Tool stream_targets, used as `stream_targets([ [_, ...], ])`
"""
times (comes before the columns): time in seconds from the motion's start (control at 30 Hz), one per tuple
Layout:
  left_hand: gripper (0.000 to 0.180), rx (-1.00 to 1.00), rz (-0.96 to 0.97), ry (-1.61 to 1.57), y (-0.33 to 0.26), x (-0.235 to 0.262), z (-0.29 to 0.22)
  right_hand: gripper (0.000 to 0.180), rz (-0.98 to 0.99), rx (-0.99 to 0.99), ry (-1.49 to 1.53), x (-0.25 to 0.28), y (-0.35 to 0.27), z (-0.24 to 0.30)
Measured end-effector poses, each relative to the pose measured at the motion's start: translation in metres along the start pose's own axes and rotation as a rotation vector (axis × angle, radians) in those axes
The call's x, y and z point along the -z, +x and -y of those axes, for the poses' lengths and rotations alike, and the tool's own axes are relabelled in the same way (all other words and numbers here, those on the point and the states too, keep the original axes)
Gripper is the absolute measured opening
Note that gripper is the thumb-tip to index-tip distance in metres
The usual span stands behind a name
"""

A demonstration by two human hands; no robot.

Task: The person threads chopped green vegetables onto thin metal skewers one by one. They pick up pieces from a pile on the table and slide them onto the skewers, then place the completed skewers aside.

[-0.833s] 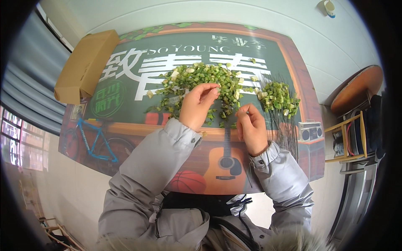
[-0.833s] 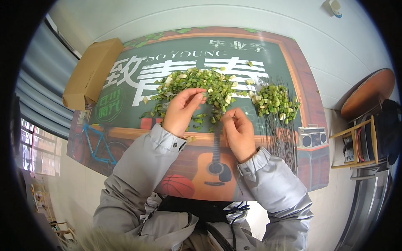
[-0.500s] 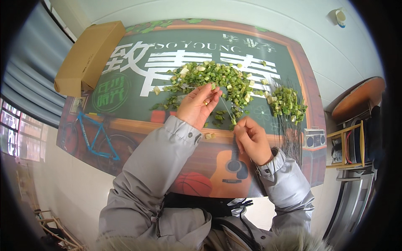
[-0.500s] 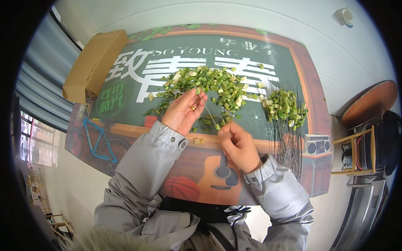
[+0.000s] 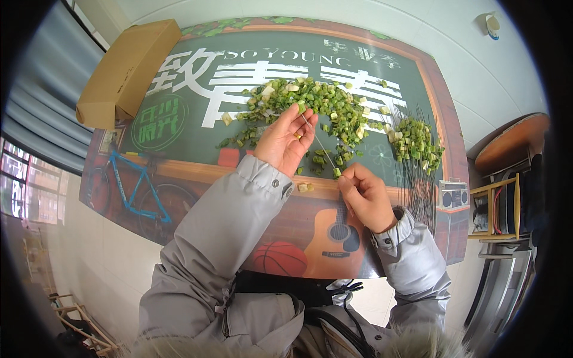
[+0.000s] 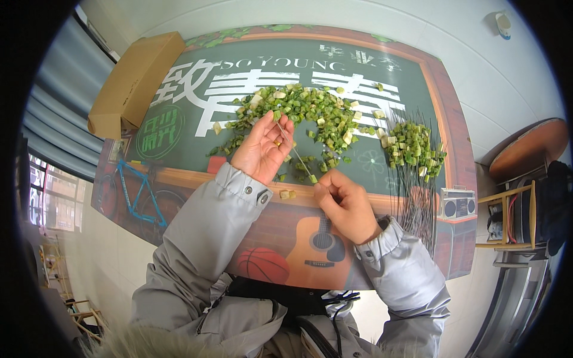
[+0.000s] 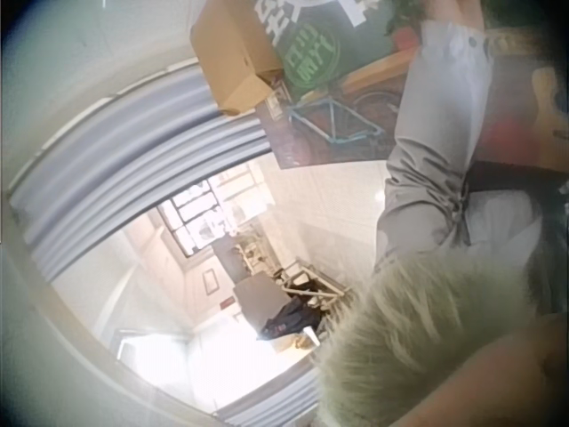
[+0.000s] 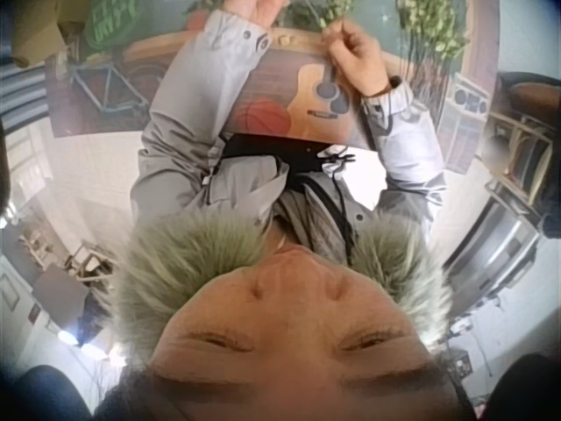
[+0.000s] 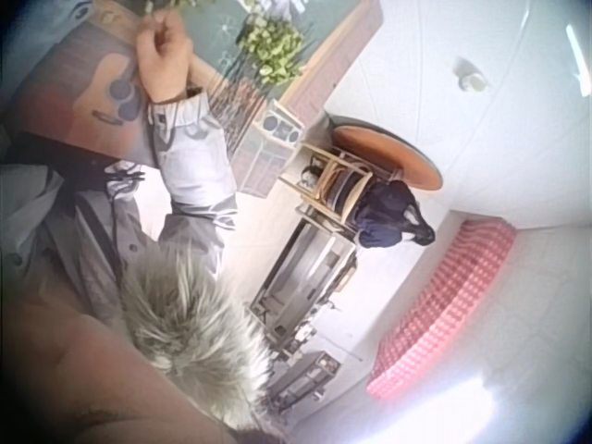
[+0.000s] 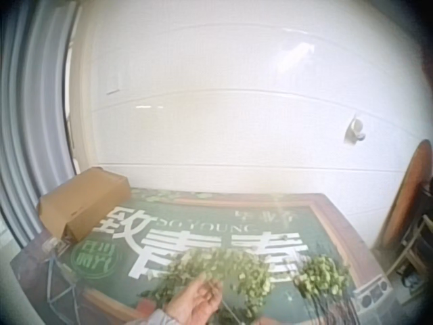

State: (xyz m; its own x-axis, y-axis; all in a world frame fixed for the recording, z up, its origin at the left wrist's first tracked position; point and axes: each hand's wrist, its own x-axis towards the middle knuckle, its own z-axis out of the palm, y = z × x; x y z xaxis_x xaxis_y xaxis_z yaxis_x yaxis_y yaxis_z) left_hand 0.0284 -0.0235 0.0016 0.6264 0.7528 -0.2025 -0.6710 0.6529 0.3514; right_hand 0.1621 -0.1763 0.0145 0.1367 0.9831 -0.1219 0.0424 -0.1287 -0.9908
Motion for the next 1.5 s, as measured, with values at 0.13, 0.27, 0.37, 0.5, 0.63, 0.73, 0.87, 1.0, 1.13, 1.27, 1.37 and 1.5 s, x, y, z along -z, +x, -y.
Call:
stream_targets([
  [0.13,0.016,-0.001,-0.015,0.004,0.000,-0.001,0.002,0.014,0.010,0.077,-0.054,0.001,0.002,-0.003],
  [0.27,0.016,-0.012,-0.018,0.032,-0.001,-0.001,0.002,0.014,0.001,0.091,-0.053,0.001,0.002,-0.005],
  [0.37,0.015,-0.041,0.000,0.082,0.000,0.000,0.003,0.014,0.000,0.089,-0.062,0.002,0.002,-0.005],
  [0.5,0.016,-0.069,-0.001,0.129,-0.001,0.000,0.005,0.014,-0.011,0.101,-0.081,0.002,0.002,-0.005],
  [0.63,0.015,-0.115,-0.007,0.174,-0.002,-0.001,0.007,0.013,-0.024,0.113,-0.075,0.002,0.001,-0.006],
  [0.73,0.013,-0.152,-0.023,0.197,-0.003,-0.002,0.010,0.013,-0.034,0.136,-0.076,0.000,0.002,-0.007],
  [0.87,0.012,-0.188,-0.029,0.209,-0.005,-0.004,0.013,0.013,-0.043,0.134,-0.094,-0.001,0.001,-0.005],
  [1.0,0.012,-0.174,0.046,0.305,-0.014,-0.007,0.029,0.012,-0.103,0.102,-0.068,-0.002,0.000,-0.002],
  [1.13,0.012,-0.110,0.067,0.347,-0.020,-0.008,0.043,0.011,-0.136,0.121,-0.032,-0.002,0.002,0.000],
  [1.27,0.012,-0.107,0.082,0.373,-0.021,-0.009,0.040,0.011,-0.140,0.128,-0.027,-0.002,0.002,0.000],
  [1.37,0.013,-0.074,0.088,0.361,-0.022,-0.010,0.043,0.012,-0.152,0.132,-0.033,-0.001,0.002,0.000],
  [1.5,0.014,-0.042,0.141,0.335,-0.023,-0.011,0.043,0.018,-0.155,0.207,-0.096,-0.001,0.005,-0.004],
])
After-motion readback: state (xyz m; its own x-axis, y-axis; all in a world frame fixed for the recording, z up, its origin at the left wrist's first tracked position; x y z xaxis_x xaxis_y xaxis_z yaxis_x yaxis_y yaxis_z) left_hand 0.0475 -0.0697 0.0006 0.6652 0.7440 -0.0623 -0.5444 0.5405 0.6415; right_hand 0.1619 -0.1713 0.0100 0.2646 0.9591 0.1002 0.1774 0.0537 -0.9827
